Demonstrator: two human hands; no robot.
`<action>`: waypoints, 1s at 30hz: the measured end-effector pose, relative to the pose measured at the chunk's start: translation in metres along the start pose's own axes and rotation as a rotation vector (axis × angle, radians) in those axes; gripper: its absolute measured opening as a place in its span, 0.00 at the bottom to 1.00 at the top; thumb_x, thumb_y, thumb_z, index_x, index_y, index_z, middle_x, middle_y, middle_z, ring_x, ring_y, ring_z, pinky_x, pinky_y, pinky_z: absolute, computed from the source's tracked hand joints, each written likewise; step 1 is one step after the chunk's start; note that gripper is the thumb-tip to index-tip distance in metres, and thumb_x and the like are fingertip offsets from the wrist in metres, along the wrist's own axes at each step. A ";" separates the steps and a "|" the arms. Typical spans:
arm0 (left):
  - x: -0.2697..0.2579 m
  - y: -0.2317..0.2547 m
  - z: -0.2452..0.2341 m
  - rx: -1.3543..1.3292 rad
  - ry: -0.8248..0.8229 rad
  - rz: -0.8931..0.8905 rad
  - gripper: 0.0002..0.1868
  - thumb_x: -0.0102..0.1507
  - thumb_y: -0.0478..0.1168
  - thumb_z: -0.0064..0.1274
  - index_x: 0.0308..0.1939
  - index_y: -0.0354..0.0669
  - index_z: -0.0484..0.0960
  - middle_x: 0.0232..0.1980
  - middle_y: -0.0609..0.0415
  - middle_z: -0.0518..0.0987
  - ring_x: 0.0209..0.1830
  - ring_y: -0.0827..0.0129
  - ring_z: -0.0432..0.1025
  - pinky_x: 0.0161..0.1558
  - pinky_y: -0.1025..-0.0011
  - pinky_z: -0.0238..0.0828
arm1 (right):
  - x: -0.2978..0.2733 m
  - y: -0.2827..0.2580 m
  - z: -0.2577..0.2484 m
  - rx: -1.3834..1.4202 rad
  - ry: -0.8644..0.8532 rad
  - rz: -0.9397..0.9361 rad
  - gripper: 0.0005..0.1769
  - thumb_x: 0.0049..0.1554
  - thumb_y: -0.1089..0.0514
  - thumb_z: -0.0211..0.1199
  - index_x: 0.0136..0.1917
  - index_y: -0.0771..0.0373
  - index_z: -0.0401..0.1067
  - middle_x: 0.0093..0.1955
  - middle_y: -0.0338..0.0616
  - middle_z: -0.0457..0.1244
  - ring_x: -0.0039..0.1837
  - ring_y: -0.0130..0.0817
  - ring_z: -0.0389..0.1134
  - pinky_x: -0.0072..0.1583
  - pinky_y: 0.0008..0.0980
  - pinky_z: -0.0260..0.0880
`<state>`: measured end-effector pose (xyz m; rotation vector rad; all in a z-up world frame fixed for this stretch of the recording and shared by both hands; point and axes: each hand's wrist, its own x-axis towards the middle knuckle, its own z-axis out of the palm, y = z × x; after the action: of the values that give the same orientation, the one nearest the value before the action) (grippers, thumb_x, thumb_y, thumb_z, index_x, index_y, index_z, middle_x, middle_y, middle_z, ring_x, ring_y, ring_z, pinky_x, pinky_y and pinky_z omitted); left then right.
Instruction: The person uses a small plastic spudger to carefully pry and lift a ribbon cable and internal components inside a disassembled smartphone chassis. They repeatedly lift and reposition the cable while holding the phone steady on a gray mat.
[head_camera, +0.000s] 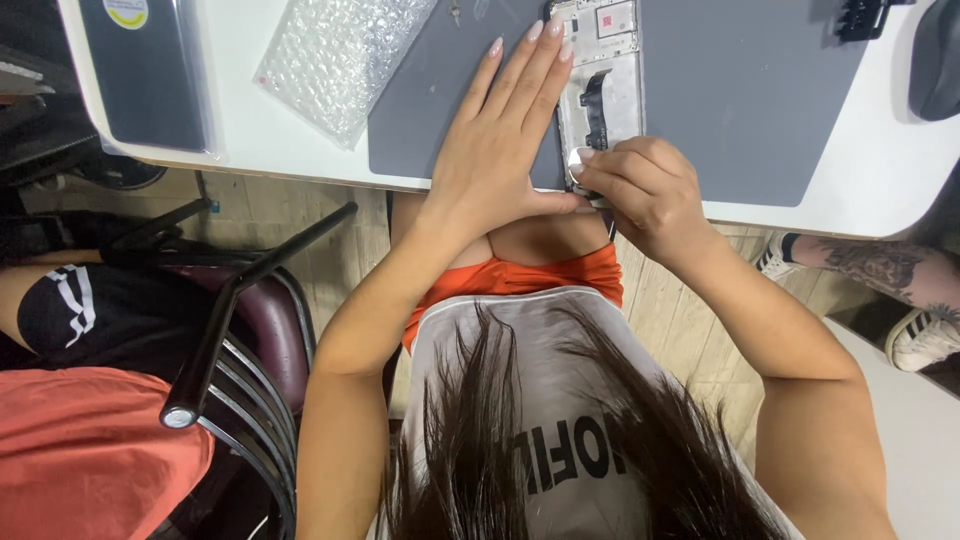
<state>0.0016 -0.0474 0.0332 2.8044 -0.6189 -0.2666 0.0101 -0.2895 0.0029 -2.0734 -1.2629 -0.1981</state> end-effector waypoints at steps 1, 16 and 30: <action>0.000 -0.001 0.000 0.000 -0.001 0.000 0.73 0.63 0.85 0.70 0.84 0.34 0.50 0.86 0.42 0.46 0.88 0.52 0.42 0.86 0.52 0.35 | 0.002 0.000 -0.002 0.001 0.001 0.001 0.08 0.70 0.66 0.60 0.59 0.70 0.79 0.59 0.51 0.71 0.56 0.50 0.70 0.57 0.42 0.73; 0.000 -0.001 0.000 0.001 0.004 0.004 0.74 0.63 0.89 0.66 0.84 0.33 0.51 0.86 0.42 0.45 0.88 0.52 0.43 0.86 0.51 0.36 | 0.005 0.005 -0.011 0.027 -0.089 -0.023 0.10 0.71 0.65 0.58 0.60 0.69 0.79 0.61 0.48 0.71 0.58 0.49 0.70 0.57 0.44 0.74; 0.000 -0.002 0.002 0.022 0.010 0.012 0.78 0.59 0.92 0.65 0.84 0.33 0.52 0.86 0.41 0.46 0.88 0.52 0.44 0.85 0.51 0.37 | 0.016 0.004 -0.017 0.095 -0.020 -0.008 0.20 0.73 0.57 0.49 0.58 0.70 0.78 0.59 0.53 0.71 0.56 0.50 0.71 0.57 0.41 0.71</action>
<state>0.0021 -0.0463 0.0311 2.8204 -0.6398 -0.2455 0.0253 -0.2894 0.0214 -1.9946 -1.2686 -0.1187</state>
